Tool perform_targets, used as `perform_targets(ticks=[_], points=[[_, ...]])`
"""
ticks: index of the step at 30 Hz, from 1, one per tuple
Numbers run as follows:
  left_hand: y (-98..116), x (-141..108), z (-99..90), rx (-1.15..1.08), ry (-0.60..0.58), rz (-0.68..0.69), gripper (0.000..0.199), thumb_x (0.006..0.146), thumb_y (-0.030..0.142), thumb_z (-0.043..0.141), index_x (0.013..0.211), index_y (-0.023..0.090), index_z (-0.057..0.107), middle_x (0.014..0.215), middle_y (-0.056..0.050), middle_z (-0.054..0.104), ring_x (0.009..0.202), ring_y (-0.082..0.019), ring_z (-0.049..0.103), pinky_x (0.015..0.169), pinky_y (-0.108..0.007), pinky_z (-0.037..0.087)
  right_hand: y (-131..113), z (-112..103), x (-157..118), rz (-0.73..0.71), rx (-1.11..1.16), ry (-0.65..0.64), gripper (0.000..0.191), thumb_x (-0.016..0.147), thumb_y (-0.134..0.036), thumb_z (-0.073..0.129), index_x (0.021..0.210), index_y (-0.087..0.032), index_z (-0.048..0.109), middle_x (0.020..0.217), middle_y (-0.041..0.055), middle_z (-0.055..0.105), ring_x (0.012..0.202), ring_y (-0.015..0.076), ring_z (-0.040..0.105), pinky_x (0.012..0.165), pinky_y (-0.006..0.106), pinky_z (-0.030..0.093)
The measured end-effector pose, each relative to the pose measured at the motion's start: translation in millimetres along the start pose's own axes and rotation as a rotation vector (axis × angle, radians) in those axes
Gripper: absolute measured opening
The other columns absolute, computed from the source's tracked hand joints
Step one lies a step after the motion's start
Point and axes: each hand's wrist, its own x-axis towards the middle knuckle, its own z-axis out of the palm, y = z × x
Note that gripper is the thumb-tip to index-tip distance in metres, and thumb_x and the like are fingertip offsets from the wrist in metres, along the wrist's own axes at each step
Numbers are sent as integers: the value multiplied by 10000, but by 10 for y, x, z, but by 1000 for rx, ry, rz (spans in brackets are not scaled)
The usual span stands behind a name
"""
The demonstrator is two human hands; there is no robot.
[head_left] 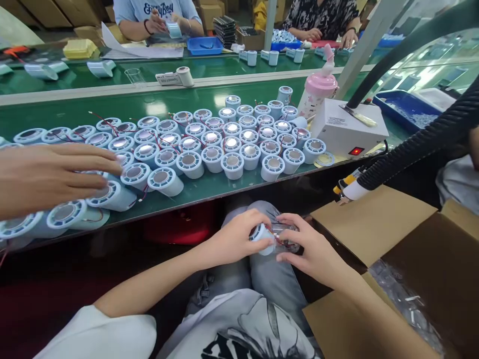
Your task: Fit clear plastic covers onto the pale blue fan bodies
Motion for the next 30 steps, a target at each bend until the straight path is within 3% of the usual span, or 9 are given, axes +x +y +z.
perform_targets(ticks=[3,7,15,18,21,24,27,30], points=[[-53,-10,27,-55,44,53,348,764,377,741,1048,211,626,1052,-48,641,958,-210,595,851,-311,452,-47,-22,-3,127,207,-12,181,925,-358,564,817,-244,655,1284,63,561,1211,269,537,974,430,464],[-130,18,46,-93,56,109,579,652,475,818,1136,210,642,999,-55,604,927,-210,585,816,-313,460,-76,-7,15,213,290,33,247,931,-374,528,771,-235,655,1205,66,597,1106,258,591,914,402,459],[-303,53,146,-185,88,162,645,571,519,849,1142,265,690,957,-45,551,887,-202,559,827,-355,493,-66,-28,-2,255,441,35,257,881,-376,593,691,-213,650,1165,79,597,1065,252,587,740,317,491],[-385,68,206,-149,108,233,679,575,492,857,1191,272,674,1082,-92,555,1027,-256,557,920,-416,486,-5,-57,-6,298,620,93,313,836,-398,650,604,-193,602,1095,77,597,1028,242,592,789,321,509],[-425,74,223,-173,46,276,699,608,433,856,1251,274,632,1327,-132,524,1247,-315,496,1079,-479,388,67,-83,-4,383,839,123,344,800,-438,707,589,-181,617,1092,76,617,973,231,618,818,348,544],[-395,54,207,-309,-37,208,698,667,358,832,1308,265,571,1323,-110,586,1228,-286,545,1058,-442,429,126,-76,-13,440,1017,145,322,782,-459,742,620,-189,675,1077,83,662,993,253,650,798,366,583],[-326,17,194,-523,-75,66,691,698,319,812,1324,228,534,1295,-114,599,1148,-255,602,960,-380,515,155,-27,-56,276,951,117,183,758,-403,788,813,-236,737,1212,78,658,1136,298,618,894,428,569],[-267,-18,193,-696,-97,-52,681,720,296,794,1330,211,505,1336,-129,561,1110,-242,622,928,-366,534,154,31,-135,35,536,128,379,752,-257,802,1113,-287,692,1362,66,582,1285,307,512,1075,492,441]])
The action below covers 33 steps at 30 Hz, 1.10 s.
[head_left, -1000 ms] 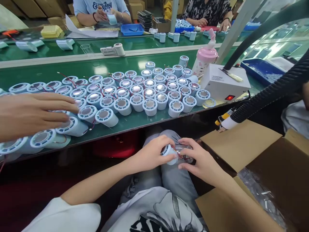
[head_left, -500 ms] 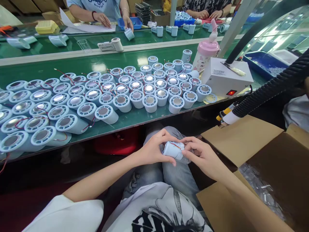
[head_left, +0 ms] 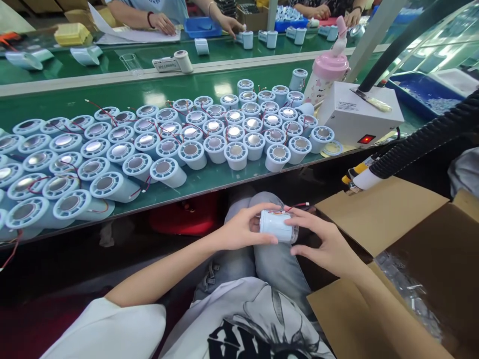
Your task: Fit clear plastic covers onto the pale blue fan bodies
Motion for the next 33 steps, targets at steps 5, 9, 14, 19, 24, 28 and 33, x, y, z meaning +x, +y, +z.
perform_targets(ticks=[5,9,14,19,24,28,33], points=[[69,-43,13,2,-41,-41,732,726,320,789,1379,238,468,1336,-133,564,1066,-256,644,867,-368,554,12,19,-118,-65,-118,-17,424,823,-221,739,1214,-292,593,1372,59,566,1268,275,533,1026,429,510],[122,-63,5,78,-57,43,791,679,264,832,1390,260,484,1377,-108,552,1180,-270,601,963,-372,522,-17,-4,-137,-2,21,-35,449,822,-226,748,1229,-291,569,1280,56,603,1190,259,583,972,399,554],[145,-89,8,117,-65,122,813,661,243,847,1394,265,494,1423,-109,530,1266,-284,547,1023,-389,491,-101,-13,-132,102,177,-67,458,829,-196,739,1219,-356,560,1257,3,586,1153,204,593,955,323,555],[135,-102,-5,182,-75,180,804,673,226,838,1396,288,493,1433,-92,526,1291,-271,526,1023,-368,493,-145,-2,-137,198,334,-95,414,845,-220,731,1199,-339,553,1175,6,610,1095,180,599,915,284,552],[116,-97,-18,239,-91,233,833,672,205,837,1413,300,468,1446,-87,513,1326,-257,488,1025,-351,493,-127,-1,-140,282,463,-95,395,839,-278,742,1178,-297,541,1082,19,628,959,164,618,811,258,550],[123,-100,-21,262,-93,245,818,684,204,829,1411,306,468,1454,-86,503,1340,-255,473,1026,-353,494,-105,6,-123,352,504,-74,412,828,-323,751,1175,-263,537,1030,24,651,907,151,628,763,231,543],[134,-105,-34,293,-106,267,825,690,207,824,1421,304,455,1460,-82,498,1360,-252,450,1051,-354,471,-86,39,-91,416,610,-74,412,828,-407,741,1137,-231,532,962,20,677,799,146,660,689,261,594]])
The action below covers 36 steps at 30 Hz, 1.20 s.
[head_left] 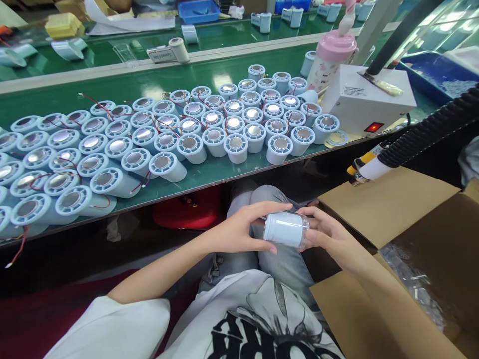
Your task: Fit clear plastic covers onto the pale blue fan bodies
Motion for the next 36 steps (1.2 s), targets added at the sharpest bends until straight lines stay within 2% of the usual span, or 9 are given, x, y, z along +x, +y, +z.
perform_targets(ticks=[6,11,15,18,23,28,33,36], points=[[9,6,-24,70,0,49,811,695,206,822,1419,280,463,1463,-82,500,1367,-242,448,1148,-375,357,-5,61,7,86,50,68,421,844,-506,688,1071,-195,517,813,13,698,666,142,696,611,228,595],[8,13,-25,58,-7,64,821,685,202,829,1417,281,467,1473,-77,490,1376,-236,439,1147,-354,359,-29,125,40,144,118,34,476,815,-618,654,936,-180,509,659,12,683,543,136,674,492,185,552],[6,18,-28,31,-10,53,812,686,218,829,1413,286,475,1482,-86,478,1387,-255,423,1152,-389,354,-44,166,70,186,164,-11,539,773,-700,637,795,-180,496,560,23,669,436,116,626,438,161,522],[-10,16,-23,12,-1,61,819,673,218,839,1407,291,484,1482,-93,477,1391,-269,419,1157,-408,347,-28,171,88,220,209,-16,562,760,-717,633,765,-162,539,578,48,687,427,114,628,401,138,500],[-34,31,-5,-75,10,42,845,676,216,836,1424,300,454,1475,-106,481,1380,-285,430,1105,-416,416,3,158,110,283,250,-27,598,743,-729,628,791,-134,630,579,46,679,425,111,627,371,127,484],[-8,59,8,-71,19,15,810,660,235,847,1390,299,500,1450,-105,506,1369,-297,437,1069,-417,454,-4,168,113,313,249,-20,596,814,-717,541,762,-129,631,566,39,649,412,96,611,354,112,456],[34,57,40,-45,47,-17,710,693,247,823,1347,254,546,1375,-122,561,1293,-286,512,1025,-395,489,39,156,110,282,162,-6,674,771,-802,499,774,-134,598,555,34,620,400,118,596,344,154,458],[53,40,49,-56,70,-43,689,711,255,809,1345,238,540,1363,-122,566,1266,-277,532,1015,-382,495,79,133,74,114,-30,64,667,829,-790,419,873,-146,585,613,33,618,459,148,609,370,207,485]])
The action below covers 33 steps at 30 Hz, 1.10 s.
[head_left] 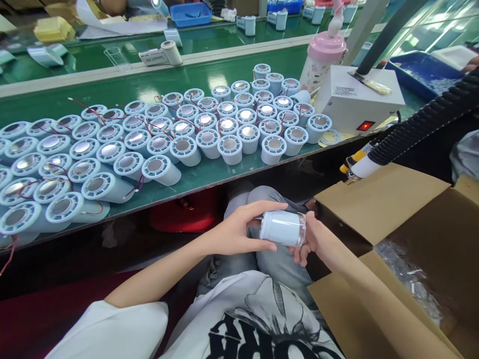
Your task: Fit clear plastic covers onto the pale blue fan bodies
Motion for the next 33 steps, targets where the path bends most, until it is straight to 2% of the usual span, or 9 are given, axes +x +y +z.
perform_targets(ticks=[3,5,8,9,11,16,25,30,33], points=[[21,-26,-1,-49,21,-68,693,731,280,791,1362,230,510,1376,-124,550,1236,-270,557,994,-380,511,43,-27,-58,-270,-289,167,415,979,-549,387,1044,-176,559,733,31,626,546,152,611,464,246,525],[41,-43,0,-73,20,-117,683,746,293,779,1364,226,498,1370,-125,550,1199,-262,583,970,-374,525,68,-43,-89,-447,-455,252,237,995,-345,430,1180,-216,503,970,71,648,716,176,654,570,279,566],[73,-59,16,-97,18,-172,652,761,316,763,1350,221,498,1342,-125,560,1154,-257,604,927,-361,543,91,-66,-100,-776,-683,184,461,915,-131,527,1323,-293,387,1464,117,401,1201,270,551,903,450,553],[81,-61,24,-115,17,-186,644,767,325,757,1346,220,497,1327,-125,566,1139,-256,609,918,-362,545,93,-73,-97,-871,-757,127,548,892,-88,546,1352,-318,357,1538,105,302,1301,290,468,993,513,494],[89,-63,41,-164,13,-208,634,773,341,750,1340,218,494,1283,-119,583,1092,-245,626,901,-363,550,89,-87,-92,-986,-868,38,624,868,-43,564,1369,-351,356,1560,85,278,1358,301,407,1056,560,430],[84,-67,44,-212,19,-224,704,715,349,800,1341,228,503,1235,-100,596,1018,-220,644,878,-341,551,69,-103,-111,-957,-837,73,545,860,-76,621,1317,-344,492,1408,88,501,1264,283,524,980,462,522],[98,-100,7,-223,-7,-255,782,683,365,821,1374,223,484,1225,-97,603,997,-210,641,876,-321,538,131,-94,-148,-881,-710,60,669,803,-181,759,1378,-358,465,1386,90,520,1265,300,522,1003,455,505],[112,-95,28,-208,-41,-220,808,640,266,856,1367,263,505,1312,-87,569,1075,-230,624,895,-315,533,114,-85,-153,-904,-748,53,649,814,-188,741,1376,-357,464,1389,92,520,1246,303,541,987,460,516],[137,-103,36,-204,-53,-238,785,662,294,841,1368,261,500,1282,-91,586,1058,-232,637,883,-326,541,143,-92,-179,-955,-778,94,655,806,-161,727,1374,-361,469,1388,96,520,1223,314,553,943,465,538]])
